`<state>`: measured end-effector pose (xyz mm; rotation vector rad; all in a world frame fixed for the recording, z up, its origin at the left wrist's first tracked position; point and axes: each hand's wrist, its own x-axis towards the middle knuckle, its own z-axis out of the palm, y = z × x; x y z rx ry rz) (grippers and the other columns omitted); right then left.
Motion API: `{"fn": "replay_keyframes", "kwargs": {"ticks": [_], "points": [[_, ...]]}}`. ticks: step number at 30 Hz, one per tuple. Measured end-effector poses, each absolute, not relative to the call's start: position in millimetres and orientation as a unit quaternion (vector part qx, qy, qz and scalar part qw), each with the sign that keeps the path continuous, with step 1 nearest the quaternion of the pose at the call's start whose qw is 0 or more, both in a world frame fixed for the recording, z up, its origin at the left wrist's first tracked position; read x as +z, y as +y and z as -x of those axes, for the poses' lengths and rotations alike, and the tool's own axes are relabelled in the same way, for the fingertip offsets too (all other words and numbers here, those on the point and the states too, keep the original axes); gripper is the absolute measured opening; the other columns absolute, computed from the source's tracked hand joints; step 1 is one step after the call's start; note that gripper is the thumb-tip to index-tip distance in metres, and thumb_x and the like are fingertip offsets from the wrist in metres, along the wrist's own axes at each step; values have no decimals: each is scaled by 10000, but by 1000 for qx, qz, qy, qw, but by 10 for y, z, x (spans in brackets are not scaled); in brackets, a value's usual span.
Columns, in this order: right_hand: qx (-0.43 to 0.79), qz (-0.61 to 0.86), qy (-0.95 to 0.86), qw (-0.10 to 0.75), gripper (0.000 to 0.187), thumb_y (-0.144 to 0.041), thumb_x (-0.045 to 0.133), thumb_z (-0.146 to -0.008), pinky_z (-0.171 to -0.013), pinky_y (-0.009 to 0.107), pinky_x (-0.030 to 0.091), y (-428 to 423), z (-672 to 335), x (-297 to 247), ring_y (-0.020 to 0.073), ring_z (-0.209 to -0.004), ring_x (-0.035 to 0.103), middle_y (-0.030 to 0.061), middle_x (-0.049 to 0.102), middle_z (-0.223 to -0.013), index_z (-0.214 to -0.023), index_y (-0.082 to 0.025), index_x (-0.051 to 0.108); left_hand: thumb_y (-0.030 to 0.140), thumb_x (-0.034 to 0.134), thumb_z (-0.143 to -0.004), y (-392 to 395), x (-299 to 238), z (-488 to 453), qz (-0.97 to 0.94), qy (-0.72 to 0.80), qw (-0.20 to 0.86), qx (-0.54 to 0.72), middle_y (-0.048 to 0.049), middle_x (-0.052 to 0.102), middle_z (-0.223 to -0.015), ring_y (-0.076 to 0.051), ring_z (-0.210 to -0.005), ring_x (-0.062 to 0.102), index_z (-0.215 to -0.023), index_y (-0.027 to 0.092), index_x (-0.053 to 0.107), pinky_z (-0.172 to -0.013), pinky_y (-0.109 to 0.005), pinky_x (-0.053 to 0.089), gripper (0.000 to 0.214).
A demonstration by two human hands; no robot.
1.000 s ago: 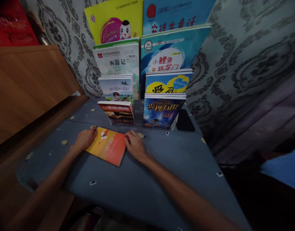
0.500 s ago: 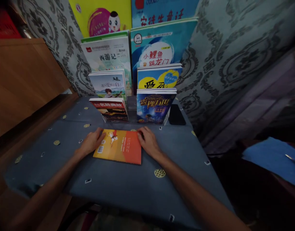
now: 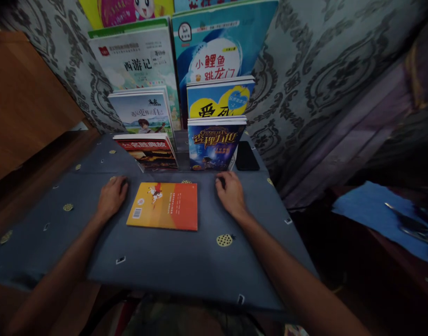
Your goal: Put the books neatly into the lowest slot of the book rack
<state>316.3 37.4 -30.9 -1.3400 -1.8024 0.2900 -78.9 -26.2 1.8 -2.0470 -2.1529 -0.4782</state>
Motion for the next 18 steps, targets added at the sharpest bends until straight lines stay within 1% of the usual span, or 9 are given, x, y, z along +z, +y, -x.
{"fn": "replay_keyframes", "kwargs": {"ticks": [2, 4, 7, 9, 11, 13, 16, 18], "points": [[97, 493, -754, 422, 210, -246, 500, -914, -869, 450, 524, 251, -2995, -227, 291, -1008, 647, 121, 710, -1045, -992, -208, 692, 278, 353, -1014, -289, 83, 550, 728, -657, 52, -190, -167, 633, -1362, -284, -1307, 562, -1276, 145, 592, -1097, -476, 445, 379], [91, 435, -800, 404, 226, -247, 482, -957, -938, 474, 504, 120, -2777, -132, 284, -1055, 646, 117, 720, -1106, -1027, -209, 694, 279, 373, -1022, -317, 130, 245, 791, -583, 25, -184, -138, 649, -1356, -254, -1315, 565, -1294, 171, 593, -1127, -470, 425, 366], [94, 357, -853, 370, 255, -221, 459, -987, -954, 471, 503, -26, -2465, -35, 269, -1093, 647, 108, 726, -1158, -1078, -218, 698, 251, 399, -1024, -356, 144, -188, 851, -503, 16, -152, -126, 631, -1399, -247, -1344, 552, -1321, 186, 585, -1193, -524, 345, 357], [99, 325, -874, 348, 280, -221, 466, -988, -989, 485, 500, -72, -2333, -40, 275, -1130, 642, 126, 719, -1205, -1160, -203, 686, 239, 403, -1026, -376, 123, -365, 868, -478, 17, -134, -137, 629, -1401, -239, -1318, 578, -1320, 170, 585, -1197, -508, 352, 352], [105, 329, -878, 332, 325, -225, 473, -984, -1023, 513, 494, -81, -2280, -96, 287, -1176, 634, 142, 704, -1262, -1249, -189, 657, 230, 401, -1029, -385, 92, -423, 870, -475, 22, -130, -144, 628, -1404, -230, -1307, 592, -1331, 157, 579, -1180, -477, 389, 358], [110, 347, -874, 323, 353, -231, 467, -985, -1052, 540, 484, -68, -2290, -173, 294, -1223, 623, 147, 690, -1308, -1289, -188, 642, 227, 406, -1029, -382, 63, -384, 862, -488, 31, -133, -151, 628, -1405, -229, -1319, 588, -1334, 146, 583, -1156, -452, 424, 362], [119, 353, -872, 318, 356, -230, 450, -990, -1093, 547, 460, -46, -2346, -251, 286, -1278, 606, 150, 677, -1347, -1275, -182, 658, 213, 417, -1024, -361, 50, -238, 845, -516, 41, -133, -152, 645, -1386, -235, -1318, 593, -1299, 133, 619, -1125, -433, 460, 350], [128, 352, -871, 317, 359, -227, 450, -989, -1107, 539, 453, -40, -2371, -261, 277, -1295, 602, 147, 671, -1362, -1273, -180, 665, 199, 424, -1017, -347, 71, -138, 831, -539, 43, -132, -135, 665, -1363, -231, -1292, 614, -1287, 147, 635, -1113, -423, 474, 346]]}}
